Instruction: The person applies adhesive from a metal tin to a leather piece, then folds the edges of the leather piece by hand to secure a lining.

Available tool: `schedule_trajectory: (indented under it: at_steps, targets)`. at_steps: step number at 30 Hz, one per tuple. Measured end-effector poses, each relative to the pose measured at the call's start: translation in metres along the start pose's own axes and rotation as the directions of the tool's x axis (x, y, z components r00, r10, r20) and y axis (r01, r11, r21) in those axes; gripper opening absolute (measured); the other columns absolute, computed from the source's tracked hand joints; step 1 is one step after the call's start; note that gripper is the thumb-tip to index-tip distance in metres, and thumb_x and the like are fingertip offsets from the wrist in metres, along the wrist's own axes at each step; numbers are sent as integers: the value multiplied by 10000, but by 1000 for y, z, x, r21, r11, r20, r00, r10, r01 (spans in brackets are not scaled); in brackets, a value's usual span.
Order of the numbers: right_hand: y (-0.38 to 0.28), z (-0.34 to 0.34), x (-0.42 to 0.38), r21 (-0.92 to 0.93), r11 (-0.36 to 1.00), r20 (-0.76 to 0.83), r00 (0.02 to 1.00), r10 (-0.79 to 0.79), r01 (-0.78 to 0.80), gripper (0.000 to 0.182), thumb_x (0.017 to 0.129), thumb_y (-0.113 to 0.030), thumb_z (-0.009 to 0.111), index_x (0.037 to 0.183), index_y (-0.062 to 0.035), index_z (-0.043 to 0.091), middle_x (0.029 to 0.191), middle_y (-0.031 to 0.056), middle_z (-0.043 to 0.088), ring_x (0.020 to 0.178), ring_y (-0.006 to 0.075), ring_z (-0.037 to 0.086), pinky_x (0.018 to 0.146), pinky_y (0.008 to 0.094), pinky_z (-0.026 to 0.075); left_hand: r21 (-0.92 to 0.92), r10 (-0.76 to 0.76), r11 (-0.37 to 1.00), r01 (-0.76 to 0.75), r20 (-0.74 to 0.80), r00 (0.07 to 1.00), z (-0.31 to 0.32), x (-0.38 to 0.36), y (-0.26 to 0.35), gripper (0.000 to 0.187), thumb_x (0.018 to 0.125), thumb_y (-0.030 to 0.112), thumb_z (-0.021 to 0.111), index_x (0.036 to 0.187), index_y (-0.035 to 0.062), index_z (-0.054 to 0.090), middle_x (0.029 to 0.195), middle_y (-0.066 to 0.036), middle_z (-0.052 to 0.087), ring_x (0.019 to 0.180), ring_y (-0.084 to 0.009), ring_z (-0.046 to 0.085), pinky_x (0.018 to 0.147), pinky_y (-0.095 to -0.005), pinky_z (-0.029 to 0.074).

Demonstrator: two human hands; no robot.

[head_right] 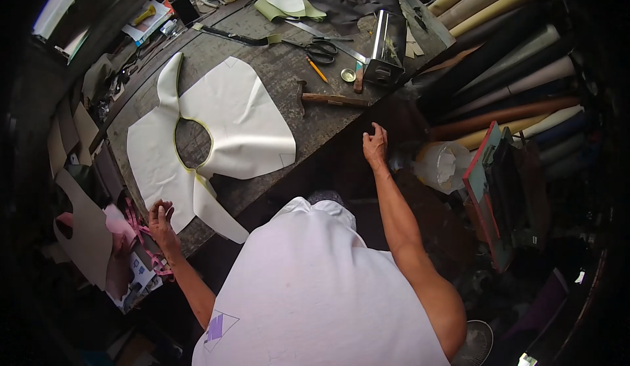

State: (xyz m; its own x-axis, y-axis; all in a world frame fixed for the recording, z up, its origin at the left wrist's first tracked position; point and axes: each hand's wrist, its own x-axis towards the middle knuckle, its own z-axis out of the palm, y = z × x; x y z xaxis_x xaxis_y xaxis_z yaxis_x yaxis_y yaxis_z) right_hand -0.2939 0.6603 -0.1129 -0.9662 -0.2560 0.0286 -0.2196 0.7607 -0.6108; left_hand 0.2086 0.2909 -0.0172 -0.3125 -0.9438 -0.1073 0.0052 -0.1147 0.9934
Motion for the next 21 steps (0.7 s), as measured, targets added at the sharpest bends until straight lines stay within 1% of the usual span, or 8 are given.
schedule_trajectory:
  at_steps: [4,5,8,12,15,17,19,21]
  targets:
    - [36,14,71,86,990,-25,993,116,-114,491,909,-218,645,1349,-49,508,1259,178,562,1011,278,638,872,389,512,19,21,1000,-21,-2,1000,61,-22,12,199,1005,86,536,1174,-1,597,1027,-99,671,993,-187,653,928,-356,519]
    - [80,33,98,262,908,62,944,323,-328,461,927,-185,580,1358,-48,488,1228,157,582,1027,287,636,840,408,526,14,39,999,-39,14,999,80,-24,14,199,1001,84,545,1163,-13,611,1037,-102,670,979,-174,651,953,-353,519]
    - [87,15,132,457,533,284,684,672,-712,416,923,-123,496,1325,-16,487,1174,158,604,984,287,635,815,441,536,90,35,995,-43,91,995,153,-20,21,203,1000,83,553,1169,-12,613,1046,-92,668,982,-161,642,932,-319,506]
    - [136,42,208,476,448,592,652,473,-757,498,857,-60,509,1351,-11,470,1235,166,569,1100,289,586,883,483,509,202,-21,979,-34,265,964,287,4,10,215,987,87,580,1175,-12,612,1061,-85,670,991,-159,636,922,-296,485]
    - [117,8,185,612,454,526,762,379,-648,595,840,-60,555,1418,-33,417,1214,134,590,1172,282,552,956,478,464,320,121,886,-335,537,835,401,25,4,236,944,82,625,1167,10,611,1039,-109,665,975,-208,657,866,-326,520]
    - [73,-70,159,742,191,575,756,312,-643,636,861,-85,597,1456,-58,374,1210,103,596,1136,254,563,996,452,434,408,127,761,-505,669,732,469,42,-12,260,899,70,640,1148,11,598,1045,-153,609,974,-304,648,861,-385,524]
    - [86,-104,156,768,174,576,784,231,-616,705,863,-117,647,1488,-68,323,1189,88,603,1118,229,573,988,436,441,431,52,696,-574,767,639,527,58,-37,386,859,83,668,1221,19,551,1149,-170,566,1061,-333,597,915,-422,494]
    - [97,-116,161,792,197,552,816,173,-577,729,871,-135,672,1499,-71,308,1188,81,601,1112,211,576,979,412,450,354,197,483,-801,847,494,573,71,-64,554,780,110,725,1282,33,502,1241,-178,518,1133,-364,530,944,-451,461]
